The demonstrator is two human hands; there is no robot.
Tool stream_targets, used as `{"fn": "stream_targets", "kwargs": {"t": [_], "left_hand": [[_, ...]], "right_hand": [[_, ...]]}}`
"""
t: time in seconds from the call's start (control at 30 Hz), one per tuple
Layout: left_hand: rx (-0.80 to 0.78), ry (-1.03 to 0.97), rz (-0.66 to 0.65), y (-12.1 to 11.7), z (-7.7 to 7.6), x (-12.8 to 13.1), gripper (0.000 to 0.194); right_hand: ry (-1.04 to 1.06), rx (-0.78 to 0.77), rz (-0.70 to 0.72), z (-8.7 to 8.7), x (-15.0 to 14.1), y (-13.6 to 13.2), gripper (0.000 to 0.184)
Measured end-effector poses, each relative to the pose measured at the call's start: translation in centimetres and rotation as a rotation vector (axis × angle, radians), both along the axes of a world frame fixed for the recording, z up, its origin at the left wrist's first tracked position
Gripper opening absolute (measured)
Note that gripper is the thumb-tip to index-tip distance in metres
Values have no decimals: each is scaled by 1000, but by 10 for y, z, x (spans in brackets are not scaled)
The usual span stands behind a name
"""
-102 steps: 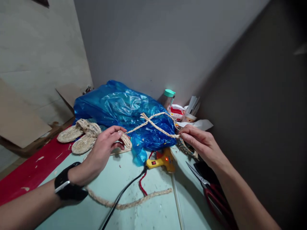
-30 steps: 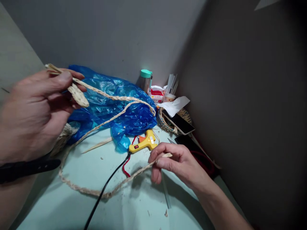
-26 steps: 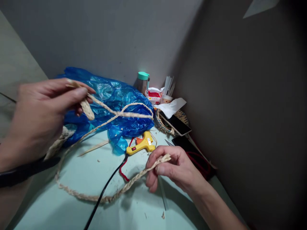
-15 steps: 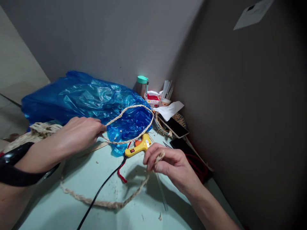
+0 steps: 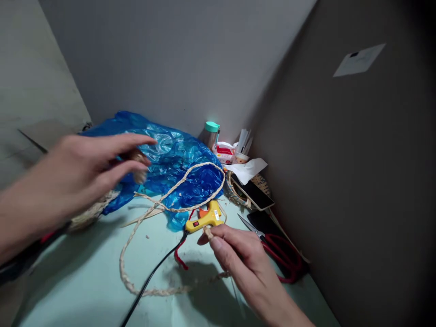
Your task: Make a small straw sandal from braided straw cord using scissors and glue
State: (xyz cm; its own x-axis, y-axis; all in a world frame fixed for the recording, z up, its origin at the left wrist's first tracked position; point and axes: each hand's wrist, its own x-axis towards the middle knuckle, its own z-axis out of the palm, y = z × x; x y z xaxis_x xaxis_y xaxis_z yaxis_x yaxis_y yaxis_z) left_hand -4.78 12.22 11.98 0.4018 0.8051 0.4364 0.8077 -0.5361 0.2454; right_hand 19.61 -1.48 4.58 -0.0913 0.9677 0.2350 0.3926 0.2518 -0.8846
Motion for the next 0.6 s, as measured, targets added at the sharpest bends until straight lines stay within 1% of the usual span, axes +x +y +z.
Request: {"fn": "stream_targets", "kwargs": {"t": [0.03,0.07,0.1,0.17,0.23,0.27,0.33,0.43,0.5,0.6], "left_hand": [[-47,-87,-99,-4,-2,5,39],[-119,-202,-207,-9,-4,12,33],[-253,-261,-333,-13,-7,19,29],[-581,-377,-525,-21,-11,34,18],[-798,-498,-591,-25,-13,45,11],[-881,-565,-608,-27,-13,48,7],[-966,-695,-632,-29,-11,50,3],[-984,-847,-642,-32,-8,49,6],[-996,-901,-644,-34,-8,49,7],[-1004,-914,-640,-37,-11,50,11]], "right_hand": [[-53,57,-4,4,-4,-1,24],[-97,110,4,8,-8,-1,22],[-133,161,14,12,-11,-1,20],[-197,264,35,22,-16,0,18],[-265,375,50,32,-20,3,16],[-307,422,45,36,-21,5,15],[-393,498,14,43,-21,9,13],[-486,566,-63,48,-19,14,16],[-512,586,-79,47,-16,15,19],[-514,586,-71,45,-10,16,20]]}}
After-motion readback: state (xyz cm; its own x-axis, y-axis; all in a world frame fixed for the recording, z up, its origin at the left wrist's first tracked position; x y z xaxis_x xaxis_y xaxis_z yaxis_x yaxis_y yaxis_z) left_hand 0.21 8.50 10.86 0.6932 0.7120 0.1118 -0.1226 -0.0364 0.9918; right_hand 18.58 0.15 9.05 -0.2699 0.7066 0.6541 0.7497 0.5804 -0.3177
